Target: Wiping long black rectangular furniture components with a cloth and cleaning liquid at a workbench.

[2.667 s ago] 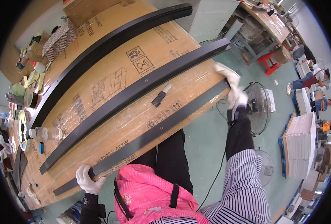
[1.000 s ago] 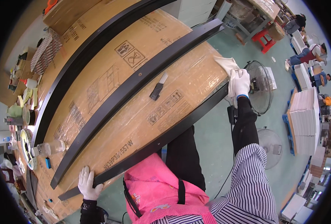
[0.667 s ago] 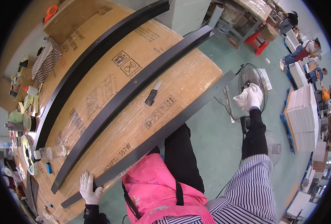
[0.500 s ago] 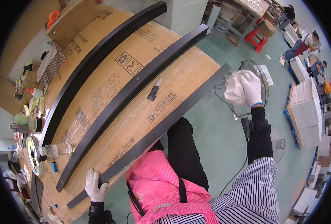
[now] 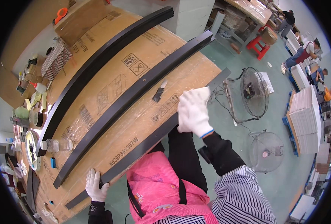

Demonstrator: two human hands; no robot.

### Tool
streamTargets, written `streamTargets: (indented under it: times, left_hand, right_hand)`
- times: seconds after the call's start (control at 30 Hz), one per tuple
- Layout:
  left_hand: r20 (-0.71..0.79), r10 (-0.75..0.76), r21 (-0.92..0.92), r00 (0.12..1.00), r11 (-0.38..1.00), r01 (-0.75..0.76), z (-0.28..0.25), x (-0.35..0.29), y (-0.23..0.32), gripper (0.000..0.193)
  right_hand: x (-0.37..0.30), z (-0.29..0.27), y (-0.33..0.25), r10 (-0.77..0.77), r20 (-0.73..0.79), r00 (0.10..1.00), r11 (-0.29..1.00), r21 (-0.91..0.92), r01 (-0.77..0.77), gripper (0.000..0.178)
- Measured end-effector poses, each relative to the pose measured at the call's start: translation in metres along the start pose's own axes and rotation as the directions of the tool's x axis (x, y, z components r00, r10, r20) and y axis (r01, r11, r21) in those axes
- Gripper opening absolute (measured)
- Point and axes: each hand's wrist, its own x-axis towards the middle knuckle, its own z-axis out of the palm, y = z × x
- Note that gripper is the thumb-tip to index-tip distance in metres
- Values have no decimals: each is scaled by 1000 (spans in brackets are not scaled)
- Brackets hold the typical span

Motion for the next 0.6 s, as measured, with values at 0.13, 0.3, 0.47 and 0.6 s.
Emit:
streamTargets:
  times: [0.13, 0.3, 0.47, 0.6]
  left_hand:
    - [0, -27, 14, 1000, 1000, 27, 0, -7, -4, 75]
    - [-35, 11, 1, 999, 1000, -11, 12, 8, -2, 74]
    - [-5, -11, -8, 1000, 1000, 11, 1, 15, 9, 70]
    - [-23, -9, -41, 1000, 999, 8, 8, 17, 7, 69]
  right_hand:
    - [14, 9, 79, 114, 203, 973, 901, -433, -16, 28]
    - [25, -12, 263, 475, -148, 868, 863, -114, -492, 36]
    - [59, -31, 281, 792, -77, 606, 573, -253, -780, 39]
    - [32, -72, 295, 703, -415, 577, 611, -62, -789, 34]
